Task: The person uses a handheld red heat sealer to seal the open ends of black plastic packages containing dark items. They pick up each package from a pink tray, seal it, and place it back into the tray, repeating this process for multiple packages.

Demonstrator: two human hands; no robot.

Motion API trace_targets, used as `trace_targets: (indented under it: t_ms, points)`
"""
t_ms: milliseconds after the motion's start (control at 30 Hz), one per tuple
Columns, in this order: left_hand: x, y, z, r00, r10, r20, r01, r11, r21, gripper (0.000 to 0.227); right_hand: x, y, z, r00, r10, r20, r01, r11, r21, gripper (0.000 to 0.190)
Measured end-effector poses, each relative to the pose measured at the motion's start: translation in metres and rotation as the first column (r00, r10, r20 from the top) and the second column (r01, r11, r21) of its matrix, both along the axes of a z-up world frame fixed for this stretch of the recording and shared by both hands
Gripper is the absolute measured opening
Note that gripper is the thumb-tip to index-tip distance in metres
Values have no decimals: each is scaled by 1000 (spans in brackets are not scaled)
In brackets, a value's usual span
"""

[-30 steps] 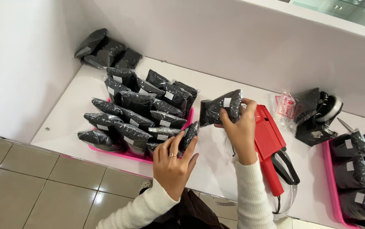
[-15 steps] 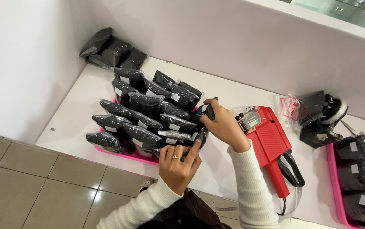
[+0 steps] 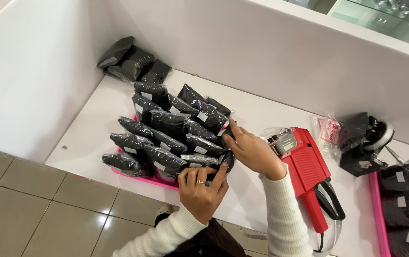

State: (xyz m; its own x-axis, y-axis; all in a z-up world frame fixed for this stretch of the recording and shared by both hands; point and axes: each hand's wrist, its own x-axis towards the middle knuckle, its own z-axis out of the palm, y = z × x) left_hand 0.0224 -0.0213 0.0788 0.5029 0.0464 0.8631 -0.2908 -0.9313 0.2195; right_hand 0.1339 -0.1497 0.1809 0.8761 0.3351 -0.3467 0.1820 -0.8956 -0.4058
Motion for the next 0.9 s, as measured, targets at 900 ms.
trace_targets:
  t_ms: [900]
  points:
    - [40, 274, 27, 856, -504, -115, 246, 593, -767, 26, 172, 86, -36, 883, 443, -154, -325, 815, 479, 49]
